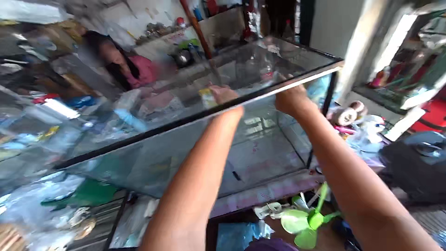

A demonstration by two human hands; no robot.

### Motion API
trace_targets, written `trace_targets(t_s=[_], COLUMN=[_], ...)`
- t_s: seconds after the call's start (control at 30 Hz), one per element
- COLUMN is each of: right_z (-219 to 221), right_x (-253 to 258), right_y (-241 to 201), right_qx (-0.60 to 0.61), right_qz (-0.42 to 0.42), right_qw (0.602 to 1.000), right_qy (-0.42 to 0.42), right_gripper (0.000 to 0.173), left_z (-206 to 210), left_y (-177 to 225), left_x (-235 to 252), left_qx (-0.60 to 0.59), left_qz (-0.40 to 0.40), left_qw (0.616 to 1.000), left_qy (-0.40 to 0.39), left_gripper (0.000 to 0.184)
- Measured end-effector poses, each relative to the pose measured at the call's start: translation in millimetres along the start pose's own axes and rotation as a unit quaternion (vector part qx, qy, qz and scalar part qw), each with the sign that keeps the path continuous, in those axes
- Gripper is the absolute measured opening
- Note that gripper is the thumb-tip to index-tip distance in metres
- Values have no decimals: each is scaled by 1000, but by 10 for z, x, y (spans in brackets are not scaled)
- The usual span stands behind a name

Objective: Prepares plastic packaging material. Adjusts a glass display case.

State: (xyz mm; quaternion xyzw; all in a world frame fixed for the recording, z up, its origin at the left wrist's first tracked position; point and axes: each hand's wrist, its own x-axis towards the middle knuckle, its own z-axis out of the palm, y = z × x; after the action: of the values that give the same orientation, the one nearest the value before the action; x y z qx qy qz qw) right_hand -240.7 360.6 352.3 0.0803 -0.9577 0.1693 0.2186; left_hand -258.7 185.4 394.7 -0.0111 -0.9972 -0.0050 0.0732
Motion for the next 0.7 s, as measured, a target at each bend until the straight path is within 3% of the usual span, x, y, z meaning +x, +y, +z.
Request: trace_targets(t_s=[0.1,0.17,0.23,0.47,0.6,0.7], right_z=[-71,-29,65,-75,-175,-240], right_x=[-114,-43,5,26,-42,-146], right_y=[-141,-181,-163,-84,-112,-210], right_qx=[-32,-31,-35,-28,-39,-68], right_qz=[18,50,53,75,103,132], right_qw=[998,996,997,997,994,989], right_qy=[-43,-67,-41,7,11,-8], right_gripper=[29,25,27,26,24,29], left_z=[-109,-32,34,137,134,48], left_y=[58,54,53,14,18,-28], left_x=[-184,-215,-218,-291,-331,-367], left_qx=[69,46,39,22,80,109], left_qz=[136,182,200,186,134,110], left_qw=[988,982,979,981,983,984], left_qy=[-11,0,-6,39,97,88], left_gripper=[59,52,47,29,21,24])
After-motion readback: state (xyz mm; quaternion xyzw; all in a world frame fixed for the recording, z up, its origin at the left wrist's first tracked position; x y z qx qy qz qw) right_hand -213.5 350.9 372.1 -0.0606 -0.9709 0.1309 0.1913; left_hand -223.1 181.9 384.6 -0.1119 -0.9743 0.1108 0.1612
